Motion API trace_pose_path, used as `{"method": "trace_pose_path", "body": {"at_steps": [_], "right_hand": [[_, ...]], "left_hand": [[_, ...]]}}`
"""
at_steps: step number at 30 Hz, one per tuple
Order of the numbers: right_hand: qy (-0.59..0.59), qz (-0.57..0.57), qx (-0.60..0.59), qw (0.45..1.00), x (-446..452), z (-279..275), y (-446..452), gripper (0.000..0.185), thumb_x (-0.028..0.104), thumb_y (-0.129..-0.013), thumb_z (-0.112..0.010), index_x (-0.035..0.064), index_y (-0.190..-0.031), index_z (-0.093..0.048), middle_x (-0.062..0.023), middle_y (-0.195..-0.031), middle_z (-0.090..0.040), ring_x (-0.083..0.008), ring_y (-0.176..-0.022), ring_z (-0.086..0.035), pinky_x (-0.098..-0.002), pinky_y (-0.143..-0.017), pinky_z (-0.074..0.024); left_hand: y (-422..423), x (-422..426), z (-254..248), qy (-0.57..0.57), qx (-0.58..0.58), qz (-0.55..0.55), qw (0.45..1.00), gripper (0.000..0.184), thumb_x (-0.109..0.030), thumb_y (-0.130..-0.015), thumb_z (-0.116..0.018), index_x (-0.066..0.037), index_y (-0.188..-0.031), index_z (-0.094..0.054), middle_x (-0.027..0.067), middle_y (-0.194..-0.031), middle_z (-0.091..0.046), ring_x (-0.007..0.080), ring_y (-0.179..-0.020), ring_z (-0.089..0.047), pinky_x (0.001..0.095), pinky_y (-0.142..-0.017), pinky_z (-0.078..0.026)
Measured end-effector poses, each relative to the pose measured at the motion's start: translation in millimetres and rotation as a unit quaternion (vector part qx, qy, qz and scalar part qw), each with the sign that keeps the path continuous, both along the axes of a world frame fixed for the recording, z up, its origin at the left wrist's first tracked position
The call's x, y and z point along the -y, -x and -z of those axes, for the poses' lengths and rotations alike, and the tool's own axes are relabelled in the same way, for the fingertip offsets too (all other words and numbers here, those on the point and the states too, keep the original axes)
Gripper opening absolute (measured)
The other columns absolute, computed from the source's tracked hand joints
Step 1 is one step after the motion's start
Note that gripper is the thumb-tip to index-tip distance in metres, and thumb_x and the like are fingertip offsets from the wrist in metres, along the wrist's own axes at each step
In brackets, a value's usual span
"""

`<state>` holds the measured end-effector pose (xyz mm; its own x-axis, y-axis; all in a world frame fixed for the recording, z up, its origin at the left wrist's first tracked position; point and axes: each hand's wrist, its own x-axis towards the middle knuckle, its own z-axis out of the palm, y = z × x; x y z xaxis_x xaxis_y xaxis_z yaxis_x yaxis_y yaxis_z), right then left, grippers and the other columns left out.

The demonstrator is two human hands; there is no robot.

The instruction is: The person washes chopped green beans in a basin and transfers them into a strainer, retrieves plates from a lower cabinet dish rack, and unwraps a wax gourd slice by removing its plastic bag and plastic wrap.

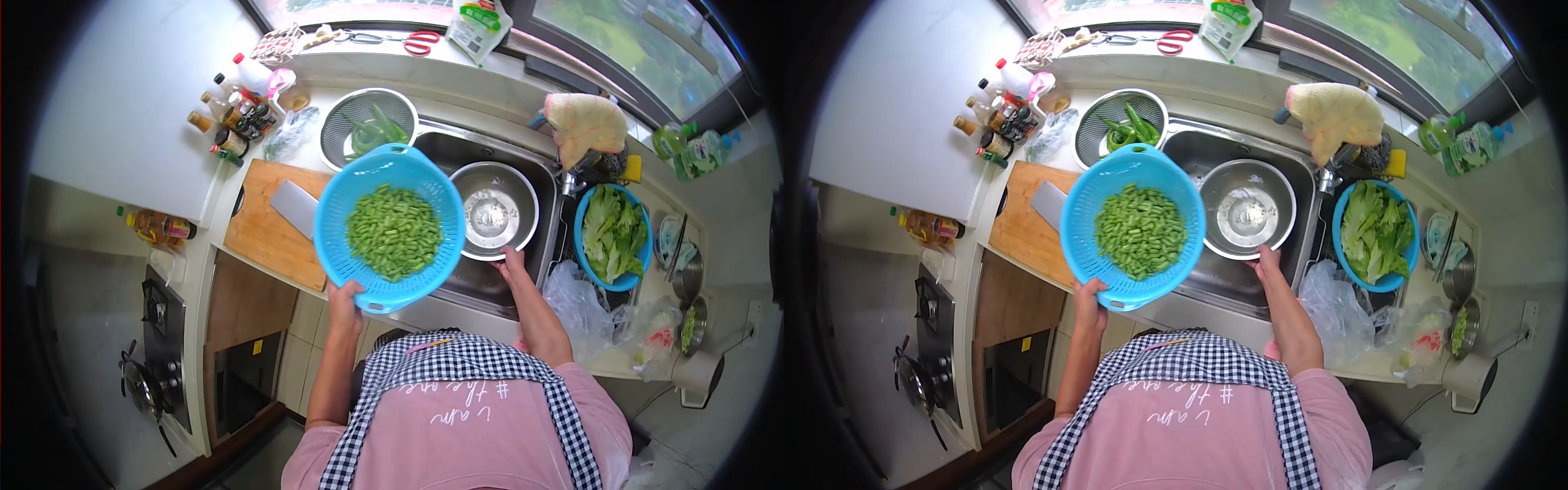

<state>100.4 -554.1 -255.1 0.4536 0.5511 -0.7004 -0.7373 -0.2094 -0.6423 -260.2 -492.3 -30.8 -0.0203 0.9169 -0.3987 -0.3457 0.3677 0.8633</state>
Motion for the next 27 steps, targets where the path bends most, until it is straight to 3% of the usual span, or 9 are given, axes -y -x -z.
{"method": "trace_pose_path", "body": {"at_steps": [6,9,12,15,22,25,27], "right_hand": [[0.054,-0.062,0.14,0.987,6.8,-50.7,0.0,0.062,-0.004,-0.07,-0.047,0.0078,-0.13,-0.037,-0.0194,-0.107,-0.055,-0.0369,-0.083,-0.065,-0.0511,-0.061,-0.0595],[0.087,-0.142,0.228,0.959,7.1,-58.2,1.4,0.073,-0.003,-0.071,-0.048,0.0144,-0.14,-0.029,-0.0193,-0.114,-0.056,-0.0342,-0.082,-0.066,-0.0459,-0.066,-0.0599],[0.117,-0.214,0.366,0.898,13.7,-59.8,3.8,0.082,-0.001,-0.073,-0.048,0.0192,-0.147,-0.019,-0.0204,-0.125,-0.053,-0.031,-0.088,-0.065,-0.0395,-0.069,-0.0586],[0.161,-0.262,0.392,0.867,20.6,-99.0,14.3,0.087,-0.001,-0.074,-0.049,0.0228,-0.149,-0.012,-0.0239,-0.132,-0.048,-0.034,-0.101,-0.062,-0.0406,-0.078,-0.054],[0.059,-0.239,0.587,0.771,52.6,-118.2,30.8,0.085,-0.005,-0.076,-0.05,0.0196,-0.149,-0.013,-0.0259,-0.134,-0.045,-0.0422,-0.118,-0.049,-0.0447,-0.097,-0.0408],[0.04,-0.229,0.645,0.727,68.2,-142.5,35.4,0.08,-0.007,-0.078,-0.049,0.0134,-0.148,-0.015,-0.0245,-0.135,-0.043,-0.0421,-0.121,-0.046,-0.0436,-0.098,-0.0404],[0.015,-0.228,0.671,0.705,80.0,-160.2,39.8,0.077,-0.009,-0.08,-0.048,0.0092,-0.147,-0.016,-0.0246,-0.136,-0.042,-0.0425,-0.122,-0.045,-0.043,-0.099,-0.0401]], "left_hand": [[20.1,1.7,-4.1,-0.008,0.0,-0.021,1.0,0.056,0.005,-0.063,-0.047,0.003,-0.119,-0.044,0.0102,-0.106,-0.054,0.023,-0.096,-0.055,0.0342,-0.085,-0.047],[19.2,1.0,-10.6,-0.003,0.003,-0.037,0.999,0.054,0.005,-0.064,-0.046,0.004,-0.118,-0.044,0.0103,-0.104,-0.054,0.0229,-0.094,-0.055,0.034,-0.083,-0.048],[26.1,-0.7,-7.4,-0.012,0.009,-0.042,0.999,0.051,0.004,-0.065,-0.046,0.004,-0.115,-0.045,0.0102,-0.102,-0.054,0.0223,-0.091,-0.056,0.0334,-0.078,-0.049],[34.3,-2.0,-6.1,-0.019,0.013,-0.043,0.999,0.048,0.004,-0.065,-0.046,0.004,-0.113,-0.047,0.01,-0.1,-0.054,0.0216,-0.088,-0.056,0.0326,-0.072,-0.05],[35.8,-1.8,-10.9,-0.03,0.018,-0.061,0.998,0.047,0.004,-0.065,-0.046,0.005,-0.112,-0.047,0.01,-0.1,-0.054,0.0212,-0.085,-0.057,0.0324,-0.07,-0.05],[42.9,-3.9,-1.7,-0.002,0.037,-0.031,0.999,0.057,0.005,-0.062,-0.047,0.002,-0.119,-0.045,0.0093,-0.108,-0.054,0.0226,-0.096,-0.054,0.0328,-0.086,-0.046],[40.9,-5.3,0.7,-0.006,0.036,-0.036,0.999,0.058,0.005,-0.062,-0.047,0.002,-0.119,-0.045,0.0094,-0.108,-0.054,0.0226,-0.097,-0.054,0.0326,-0.086,-0.046]]}}
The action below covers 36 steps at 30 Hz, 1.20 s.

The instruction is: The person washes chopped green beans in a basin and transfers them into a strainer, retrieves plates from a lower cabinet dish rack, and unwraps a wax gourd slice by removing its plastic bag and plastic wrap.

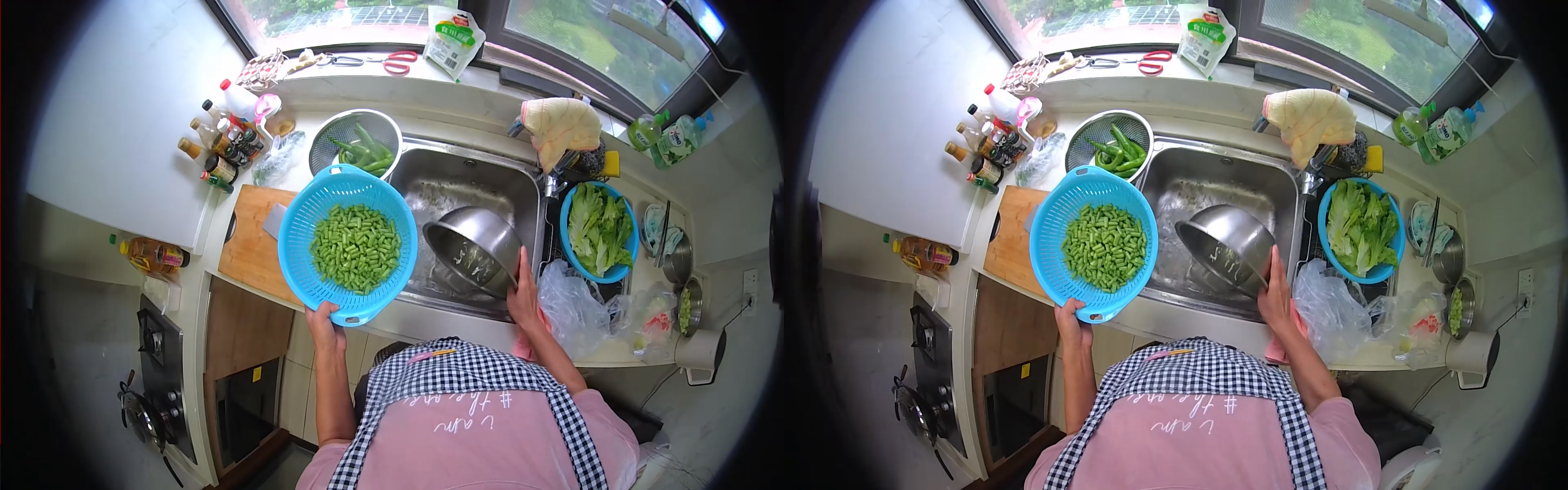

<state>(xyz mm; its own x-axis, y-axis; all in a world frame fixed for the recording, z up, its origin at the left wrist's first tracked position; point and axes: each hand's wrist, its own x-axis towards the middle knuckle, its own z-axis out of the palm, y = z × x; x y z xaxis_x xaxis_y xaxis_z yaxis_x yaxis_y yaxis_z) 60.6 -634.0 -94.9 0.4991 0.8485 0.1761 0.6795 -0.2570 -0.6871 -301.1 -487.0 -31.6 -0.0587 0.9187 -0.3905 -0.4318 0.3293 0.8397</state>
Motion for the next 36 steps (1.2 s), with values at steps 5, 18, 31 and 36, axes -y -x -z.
{"method": "trace_pose_path", "body": {"at_steps": [5,18,31,36], "right_hand": [[-0.044,-0.005,0.088,0.995,17.6,-6.3,3.1,0.071,-0.01,-0.079,-0.051,0.005,-0.144,-0.025,-0.0254,-0.139,-0.038,-0.0427,-0.124,-0.043,-0.0446,-0.098,-0.042],[-0.112,0.114,0.084,0.984,1.5,-37.2,-14.0,0.073,-0.009,-0.079,-0.052,0.0031,-0.144,-0.023,-0.0238,-0.143,-0.034,-0.0384,-0.131,-0.037,-0.0401,-0.103,-0.0367],[-0.214,0.232,-0.219,0.923,-0.9,24.8,-35.7,0.062,-0.007,-0.075,-0.046,-0.0011,-0.136,-0.033,-0.0152,-0.129,-0.048,-0.0226,-0.119,-0.049,-0.0304,-0.101,-0.0351],[-0.225,0.236,-0.204,0.923,-0.9,27.8,-35.5,0.059,-0.005,-0.075,-0.047,-0.0021,-0.132,-0.036,-0.0153,-0.126,-0.05,-0.0232,-0.115,-0.05,-0.0306,-0.1,-0.0361]], "left_hand": [[-3.5,-4.0,8.8,0.001,0.012,0.017,1.0,0.058,0.006,-0.062,-0.047,0.002,-0.12,-0.044,0.0094,-0.108,-0.053,0.0223,-0.097,-0.054,0.0325,-0.087,-0.045],[-24.2,-9.1,-3.4,-0.016,0.0,0.024,1.0,0.05,0.005,-0.065,-0.046,0.002,-0.115,-0.045,0.0092,-0.1,-0.053,0.0206,-0.086,-0.055,0.032,-0.069,-0.049],[-26.5,-5.5,1.5,-0.025,-0.008,0.025,0.999,0.05,0.003,-0.065,-0.047,0.003,-0.115,-0.045,0.0092,-0.096,-0.053,0.02,-0.081,-0.055,0.031,-0.062,-0.049],[-25.6,-5.7,2.1,-0.017,-0.012,0.039,0.999,0.05,0.003,-0.065,-0.047,0.003,-0.115,-0.045,0.0088,-0.098,-0.053,0.0199,-0.083,-0.055,0.0314,-0.066,-0.049]]}}
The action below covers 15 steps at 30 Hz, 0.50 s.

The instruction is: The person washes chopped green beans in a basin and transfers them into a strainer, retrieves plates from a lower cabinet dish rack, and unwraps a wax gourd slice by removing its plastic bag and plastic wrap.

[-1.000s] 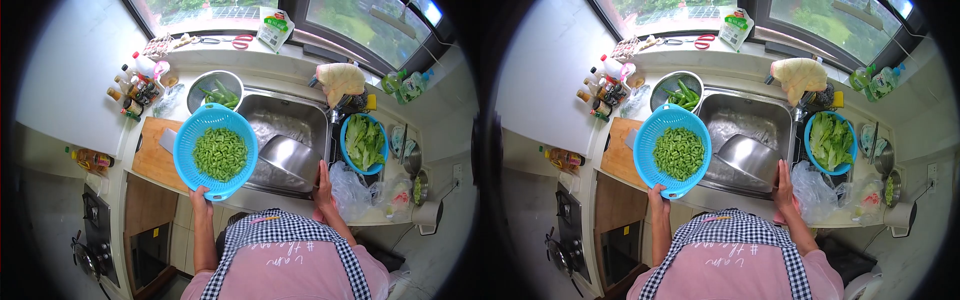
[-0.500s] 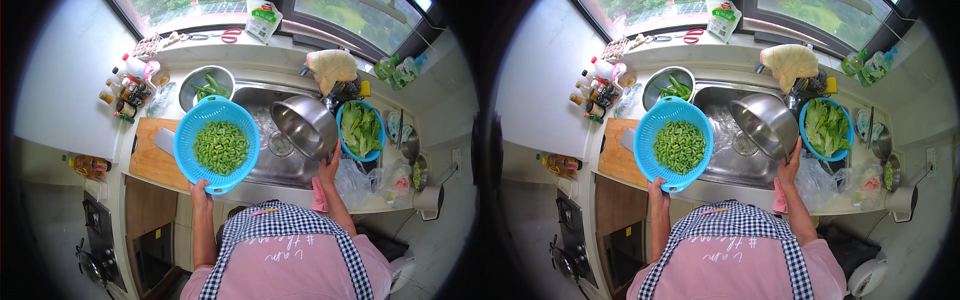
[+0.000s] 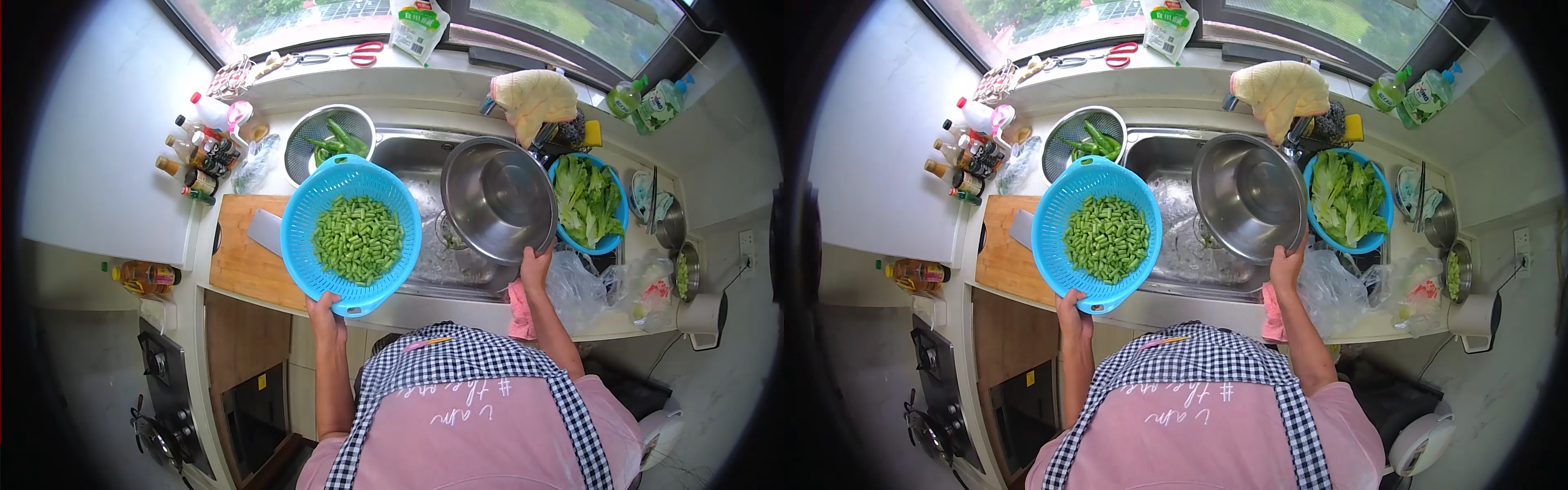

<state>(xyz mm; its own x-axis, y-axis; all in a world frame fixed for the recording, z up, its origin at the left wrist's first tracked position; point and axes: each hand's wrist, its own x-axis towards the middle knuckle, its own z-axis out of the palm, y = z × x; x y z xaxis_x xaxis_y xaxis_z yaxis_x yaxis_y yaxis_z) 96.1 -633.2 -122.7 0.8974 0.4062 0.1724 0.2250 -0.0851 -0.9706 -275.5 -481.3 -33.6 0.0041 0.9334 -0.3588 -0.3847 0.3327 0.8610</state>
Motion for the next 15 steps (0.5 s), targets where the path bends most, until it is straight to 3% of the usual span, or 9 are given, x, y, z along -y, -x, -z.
{"method": "trace_pose_path", "body": {"at_steps": [1,4,7,10,13,15], "right_hand": [[0.004,0.001,0.007,1.0,0.0,0.9,-0.8,0.058,-0.005,-0.075,-0.048,-0.0022,-0.132,-0.037,-0.0153,-0.125,-0.05,-0.0233,-0.115,-0.05,-0.0308,-0.1,-0.036],[0.046,-0.017,-0.023,0.999,1.5,-4.4,0.3,0.067,-0.007,-0.074,-0.045,0.0014,-0.139,-0.031,-0.0172,-0.131,-0.047,-0.0248,-0.119,-0.049,-0.0307,-0.101,-0.0353],[0.07,-0.008,-0.042,0.997,-1.5,-12.2,4.7,0.063,-0.004,-0.075,-0.047,0.0006,-0.136,-0.035,-0.0167,-0.124,-0.052,-0.0253,-0.113,-0.052,-0.031,-0.098,-0.0375],[0.055,-0.02,-0.034,0.998,-3.0,-9.6,5.1,0.061,-0.002,-0.075,-0.048,0.0003,-0.134,-0.036,-0.0167,-0.122,-0.053,-0.0253,-0.112,-0.053,-0.0312,-0.097,-0.0379],[0.106,-0.038,-0.125,0.986,-4.3,-9.3,1.8,0.062,-0.001,-0.074,-0.049,0.0006,-0.135,-0.036,-0.017,-0.122,-0.052,-0.0252,-0.111,-0.053,-0.0289,-0.096,-0.0381],[0.096,-0.073,-0.141,0.983,-8.2,12.0,0.7,0.061,0.0,-0.073,-0.049,0.0013,-0.133,-0.038,-0.018,-0.12,-0.052,-0.0281,-0.108,-0.055,-0.0352,-0.094,-0.0418]], "left_hand": [[-1.3,-0.2,-1.0,0.0,0.0,-0.003,1.0,0.05,0.003,-0.065,-0.047,0.003,-0.115,-0.046,0.0087,-0.098,-0.053,0.0198,-0.083,-0.055,0.0312,-0.066,-0.049],[4.3,-2.2,-0.1,0.027,0.005,0.036,0.999,0.062,0.005,-0.062,-0.05,0.001,-0.124,-0.041,0.0093,-0.111,-0.052,0.0229,-0.101,-0.053,0.0345,-0.089,-0.045],[0.2,-2.5,-2.8,0.027,0.001,0.036,0.999,0.061,0.004,-0.063,-0.05,0.001,-0.123,-0.042,0.0091,-0.111,-0.052,0.0227,-0.101,-0.053,0.0345,-0.089,-0.044],[-7.4,-2.9,-3.5,0.004,-0.007,0.009,1.0,0.048,0.003,-0.066,-0.047,0.001,-0.113,-0.045,0.0089,-0.097,-0.052,0.0193,-0.076,-0.055,0.0303,-0.052,-0.047],[-4.1,-6.0,5.2,0.009,-0.007,0.026,1.0,0.048,0.003,-0.066,-0.047,0.002,-0.113,-0.044,0.0099,-0.096,-0.052,0.0202,-0.072,-0.055,0.0306,-0.046,-0.045],[-5.1,-7.2,8.1,0.003,-0.005,0.032,0.999,0.048,0.003,-0.066,-0.047,0.002,-0.114,-0.044,0.0107,-0.094,-0.052,0.0208,-0.069,-0.055,0.0309,-0.043,-0.044]]}}
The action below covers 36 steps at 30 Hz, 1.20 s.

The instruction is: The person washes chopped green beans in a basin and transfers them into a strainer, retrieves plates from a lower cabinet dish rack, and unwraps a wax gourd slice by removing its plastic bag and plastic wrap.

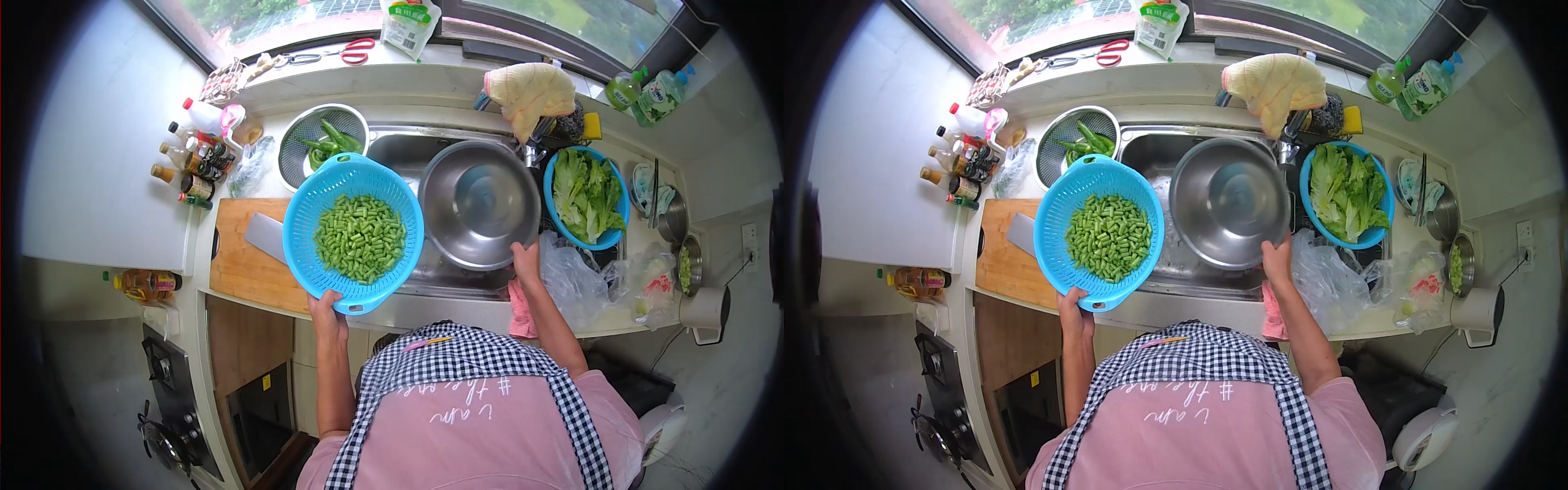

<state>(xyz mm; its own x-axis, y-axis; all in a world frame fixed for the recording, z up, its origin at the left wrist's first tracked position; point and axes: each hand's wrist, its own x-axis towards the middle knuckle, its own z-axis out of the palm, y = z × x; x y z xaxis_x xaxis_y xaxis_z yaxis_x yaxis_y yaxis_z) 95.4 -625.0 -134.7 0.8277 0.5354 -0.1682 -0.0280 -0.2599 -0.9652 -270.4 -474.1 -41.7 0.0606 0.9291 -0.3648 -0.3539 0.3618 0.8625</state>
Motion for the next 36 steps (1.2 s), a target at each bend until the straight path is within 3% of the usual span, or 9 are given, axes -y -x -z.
{"method": "trace_pose_path", "body": {"at_steps": [5,10,14,21,23,25,29,32,36], "right_hand": [[0.01,-0.009,-0.372,0.928,-33.5,13.2,17.8,0.05,-0.002,-0.074,-0.048,-0.0021,-0.124,-0.042,-0.0215,-0.115,-0.051,-0.0403,-0.099,-0.059,-0.0624,-0.079,-0.052],[-0.085,0.077,-0.548,0.829,-68.8,77.5,31.7,0.043,-0.004,-0.078,-0.047,-0.007,-0.12,-0.04,-0.0233,-0.119,-0.048,-0.0421,-0.112,-0.051,-0.0587,-0.088,-0.0508],[-0.108,0.096,-0.547,0.825,-73.7,110.6,33.7,0.037,0.004,-0.088,-0.05,-0.0028,-0.123,-0.04,-0.022,-0.123,-0.047,-0.0415,-0.115,-0.049,-0.0545,-0.088,-0.0521],[0.213,-0.149,-0.386,0.885,-45.3,23.4,14.5,0.033,0.023,-0.091,-0.058,-0.0011,-0.112,-0.05,-0.0176,-0.107,-0.06,-0.0335,-0.106,-0.059,-0.0418,-0.072,-0.0565],[0.179,-0.094,-0.002,0.979,-42.4,34.7,-28.9,0.028,0.023,-0.087,-0.063,-0.0009,-0.099,-0.054,-0.0151,-0.089,-0.061,-0.024,-0.089,-0.061,-0.0355,-0.062,-0.0495],[0.074,0.087,0.361,0.926,-66.4,-24.3,-66.3,0.03,0.023,-0.084,-0.066,0.001,-0.099,-0.053,-0.0105,-0.077,-0.053,-0.0236,-0.064,-0.047,-0.0378,-0.061,-0.0394],[0.102,0.023,0.408,0.907,-106.8,-78.4,-130.4,0.025,0.024,-0.086,-0.062,-0.0001,-0.091,-0.058,-0.0152,-0.075,-0.054,-0.0321,-0.066,-0.052,-0.043,-0.06,-0.0401],[0.151,-0.023,0.471,0.869,-117.9,-52.4,-156.2,0.025,0.022,-0.088,-0.058,-0.0004,-0.078,-0.06,-0.0194,-0.075,-0.054,-0.0375,-0.068,-0.053,-0.0467,-0.06,-0.0408],[0.157,0.006,0.472,0.867,-111.6,-40.0,-147.8,0.027,0.021,-0.089,-0.056,-0.0003,-0.073,-0.06,-0.0203,-0.075,-0.055,-0.0393,-0.07,-0.054,-0.0483,-0.061,-0.0416]], "left_hand": [[-3.6,-2.8,8.0,-0.002,0.004,0.016,1.0,0.049,0.001,-0.066,-0.046,0.002,-0.115,-0.042,0.013,-0.091,-0.053,0.0217,-0.063,-0.055,0.0317,-0.04,-0.043],[-3.6,1.1,12.5,-0.002,-0.001,0.013,1.0,0.05,0.0,-0.066,-0.047,0.003,-0.115,-0.041,0.0146,-0.09,-0.053,0.023,-0.061,-0.055,0.0317,-0.04,-0.044],[-3.6,2.9,15.3,0.0,-0.008,0.012,1.0,0.051,0.001,-0.065,-0.047,0.003,-0.116,-0.04,0.0146,-0.093,-0.053,0.0229,-0.064,-0.056,0.0317,-0.04,-0.045],[-11.2,-1.9,14.5,0.016,-0.015,0.016,1.0,0.053,0.001,-0.066,-0.046,0.001,-0.119,-0.039,0.0126,-0.095,-0.051,0.0219,-0.068,-0.055,0.0309,-0.042,-0.044],[-6.6,0.8,16.9,0.026,-0.012,0.023,0.999,0.057,0.002,-0.064,-0.048,0.001,-0.121,-0.039,0.0124,-0.101,-0.051,0.0223,-0.077,-0.055,0.032,-0.056,-0.046],[-10.9,-2.3,2.7,0.059,-0.009,0.049,0.997,0.065,0.003,-0.061,-0.052,0.001,-0.125,-0.039,0.0124,-0.112,-0.052,0.0236,-0.096,-0.056,0.0343,-0.081,-0.05],[-14.2,-1.8,0.4,0.065,-0.013,0.052,0.996,0.065,0.002,-0.061,-0.053,0.002,-0.124,-0.04,0.0118,-0.112,-0.052,0.0237,-0.099,-0.055,0.0343,-0.083,-0.049],[-14.4,0.9,12.3,0.006,-0.015,0.017,1.0,0.05,0.0,-0.066,-0.047,0.001,-0.116,-0.042,0.0125,-0.094,-0.052,0.0207,-0.07,-0.056,0.0298,-0.041,-0.044],[-10.3,5.1,3.5,0.021,-0.016,0.012,1.0,0.048,-0.001,-0.065,-0.048,0.002,-0.113,-0.043,0.012,-0.093,-0.053,0.0208,-0.069,-0.057,0.0288,-0.041,-0.045]]}}
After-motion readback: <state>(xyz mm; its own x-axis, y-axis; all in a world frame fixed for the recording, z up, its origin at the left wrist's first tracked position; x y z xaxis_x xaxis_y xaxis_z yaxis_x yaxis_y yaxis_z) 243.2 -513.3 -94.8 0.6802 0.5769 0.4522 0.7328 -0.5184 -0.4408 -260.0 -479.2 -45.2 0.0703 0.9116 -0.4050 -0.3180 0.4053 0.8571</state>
